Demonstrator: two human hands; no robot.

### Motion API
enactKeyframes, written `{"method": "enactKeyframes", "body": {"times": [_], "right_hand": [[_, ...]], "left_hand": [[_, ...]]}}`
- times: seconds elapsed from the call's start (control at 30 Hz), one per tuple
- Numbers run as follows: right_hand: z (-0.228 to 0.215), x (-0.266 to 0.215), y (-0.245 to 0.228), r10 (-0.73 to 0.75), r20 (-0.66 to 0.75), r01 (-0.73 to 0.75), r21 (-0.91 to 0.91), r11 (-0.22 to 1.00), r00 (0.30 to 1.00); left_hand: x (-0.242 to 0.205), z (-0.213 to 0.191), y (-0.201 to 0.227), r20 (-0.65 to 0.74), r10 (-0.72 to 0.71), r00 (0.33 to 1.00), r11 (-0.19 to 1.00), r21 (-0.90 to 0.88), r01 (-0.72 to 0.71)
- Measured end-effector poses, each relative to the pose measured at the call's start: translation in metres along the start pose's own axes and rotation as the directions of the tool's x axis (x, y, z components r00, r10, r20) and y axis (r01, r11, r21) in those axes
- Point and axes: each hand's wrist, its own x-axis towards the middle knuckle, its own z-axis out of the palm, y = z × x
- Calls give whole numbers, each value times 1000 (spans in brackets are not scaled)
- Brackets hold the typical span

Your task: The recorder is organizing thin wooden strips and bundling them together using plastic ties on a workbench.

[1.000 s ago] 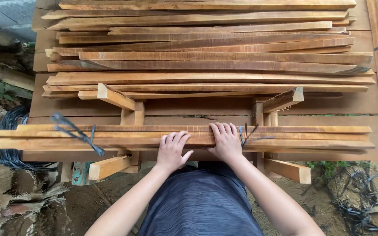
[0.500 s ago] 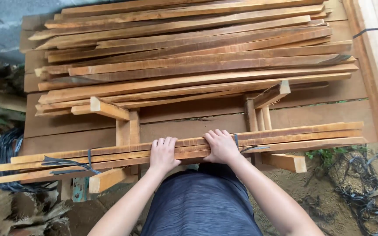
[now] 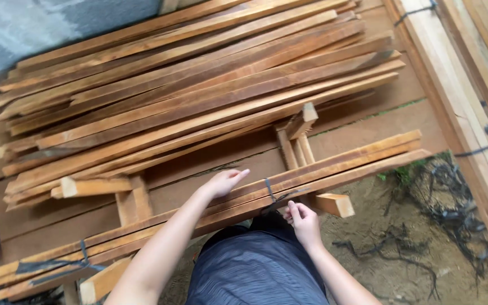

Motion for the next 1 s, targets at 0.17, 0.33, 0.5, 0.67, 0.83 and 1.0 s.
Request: {"method": "enactKeyframes", "body": {"times": [0.17, 0.33, 0.5, 0.67, 0.83, 1.0], "right_hand": [[-5, -7, -99, 388, 239, -453, 371, 811, 890], [-1, 8, -165, 447, 360, -572, 573, 586, 819], [3, 23, -142, 507, 338, -604, 547, 580, 793], [13, 42, -79, 485, 318, -579, 497, 646, 815], [16, 38, -82, 447, 340, -559, 565, 606, 828], [23, 27, -118, 402, 348, -520, 701, 488, 847]], "left_hand": [[72, 49, 59, 242, -48, 969, 997, 70, 31], [59, 64, 104, 304, -143, 942, 957, 284, 53], [83, 72, 84, 323, -160, 933, 960, 271, 71], [83, 70, 82, 313, -154, 937, 968, 238, 79], [54, 62, 109, 272, -106, 956, 981, 187, 55], [67, 62, 97, 267, -152, 952, 972, 216, 94]]}}
